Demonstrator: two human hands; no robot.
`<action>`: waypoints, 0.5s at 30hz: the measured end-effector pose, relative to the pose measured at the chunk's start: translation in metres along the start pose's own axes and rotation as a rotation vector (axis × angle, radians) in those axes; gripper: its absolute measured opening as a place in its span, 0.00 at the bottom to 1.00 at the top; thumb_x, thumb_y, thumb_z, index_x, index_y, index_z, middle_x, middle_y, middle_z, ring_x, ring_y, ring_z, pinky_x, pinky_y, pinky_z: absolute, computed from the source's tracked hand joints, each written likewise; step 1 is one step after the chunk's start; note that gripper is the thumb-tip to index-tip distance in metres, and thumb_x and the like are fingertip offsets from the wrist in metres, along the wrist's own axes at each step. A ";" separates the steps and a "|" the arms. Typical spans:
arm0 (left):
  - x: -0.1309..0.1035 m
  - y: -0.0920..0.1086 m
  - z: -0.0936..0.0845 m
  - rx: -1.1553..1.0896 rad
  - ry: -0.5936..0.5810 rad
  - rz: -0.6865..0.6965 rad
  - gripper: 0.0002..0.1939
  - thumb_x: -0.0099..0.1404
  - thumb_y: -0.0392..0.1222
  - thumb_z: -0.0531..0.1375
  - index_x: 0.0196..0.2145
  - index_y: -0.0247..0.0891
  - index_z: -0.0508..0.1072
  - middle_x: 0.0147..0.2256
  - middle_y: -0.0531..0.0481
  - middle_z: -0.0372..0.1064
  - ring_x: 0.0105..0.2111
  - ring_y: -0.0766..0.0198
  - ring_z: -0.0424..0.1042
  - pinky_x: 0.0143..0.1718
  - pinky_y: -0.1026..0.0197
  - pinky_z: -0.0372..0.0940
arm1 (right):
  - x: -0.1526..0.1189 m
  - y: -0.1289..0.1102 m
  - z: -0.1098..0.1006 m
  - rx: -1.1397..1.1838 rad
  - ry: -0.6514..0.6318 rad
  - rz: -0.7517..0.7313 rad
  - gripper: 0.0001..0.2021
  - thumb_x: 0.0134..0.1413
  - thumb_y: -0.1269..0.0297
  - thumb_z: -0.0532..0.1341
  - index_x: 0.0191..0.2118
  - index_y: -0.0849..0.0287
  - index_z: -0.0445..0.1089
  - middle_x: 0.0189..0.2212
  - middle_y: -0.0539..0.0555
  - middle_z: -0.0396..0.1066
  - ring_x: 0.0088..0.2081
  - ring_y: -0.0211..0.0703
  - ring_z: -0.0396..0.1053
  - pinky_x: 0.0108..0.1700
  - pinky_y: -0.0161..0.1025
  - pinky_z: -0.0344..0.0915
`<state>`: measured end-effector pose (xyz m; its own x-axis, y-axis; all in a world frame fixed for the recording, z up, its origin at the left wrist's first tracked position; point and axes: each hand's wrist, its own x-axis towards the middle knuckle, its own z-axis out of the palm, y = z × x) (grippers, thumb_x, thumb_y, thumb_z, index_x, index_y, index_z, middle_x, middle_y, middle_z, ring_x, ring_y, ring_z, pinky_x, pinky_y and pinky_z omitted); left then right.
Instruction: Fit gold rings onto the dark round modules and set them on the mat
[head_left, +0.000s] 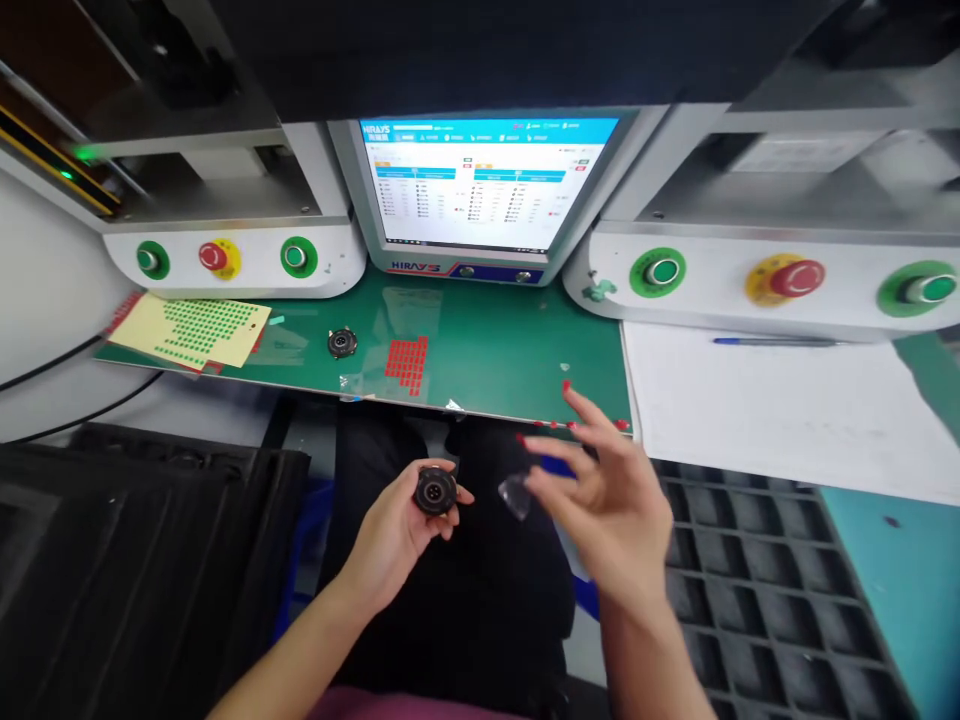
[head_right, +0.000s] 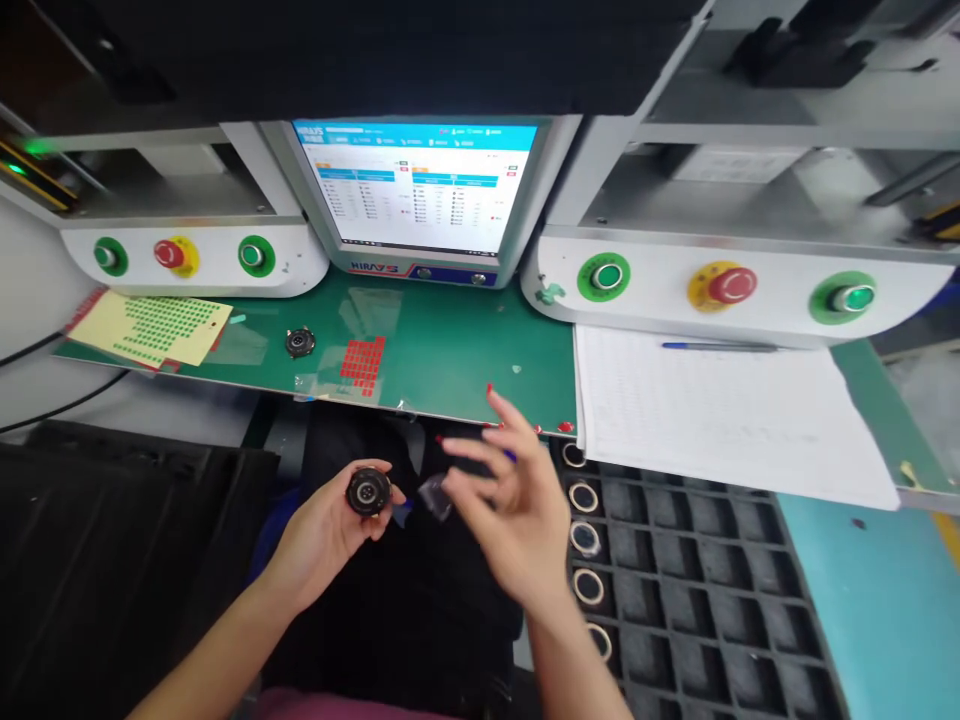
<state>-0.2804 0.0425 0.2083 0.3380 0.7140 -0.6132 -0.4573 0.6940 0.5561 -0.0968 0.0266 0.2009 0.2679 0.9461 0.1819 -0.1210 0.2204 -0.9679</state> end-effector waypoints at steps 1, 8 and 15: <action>0.003 0.002 -0.002 0.023 0.017 0.013 0.20 0.61 0.53 0.66 0.41 0.32 0.75 0.32 0.41 0.77 0.28 0.65 0.70 0.28 0.65 0.62 | 0.014 0.009 -0.009 -0.044 -0.030 0.029 0.21 0.53 0.76 0.68 0.49 0.47 0.68 0.64 0.54 0.58 0.45 0.40 0.78 0.38 0.30 0.80; 0.016 0.010 0.000 0.088 -0.003 0.027 0.22 0.63 0.55 0.64 0.42 0.31 0.74 0.33 0.40 0.77 0.28 0.64 0.70 0.29 0.63 0.61 | 0.067 0.069 -0.019 -0.310 -0.172 0.066 0.18 0.55 0.61 0.66 0.49 0.53 0.63 0.66 0.62 0.51 0.46 0.44 0.77 0.39 0.38 0.80; 0.023 0.018 0.006 0.050 -0.121 0.033 0.19 0.66 0.54 0.62 0.42 0.32 0.76 0.34 0.40 0.78 0.29 0.64 0.71 0.30 0.64 0.63 | 0.068 0.077 -0.011 -0.617 -0.095 -0.107 0.13 0.57 0.66 0.62 0.48 0.55 0.66 0.65 0.63 0.53 0.52 0.52 0.70 0.54 0.59 0.72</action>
<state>-0.2760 0.0716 0.2074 0.4217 0.7401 -0.5238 -0.4293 0.6718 0.6036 -0.0778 0.1051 0.1371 0.1586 0.9496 0.2704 0.4826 0.1644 -0.8603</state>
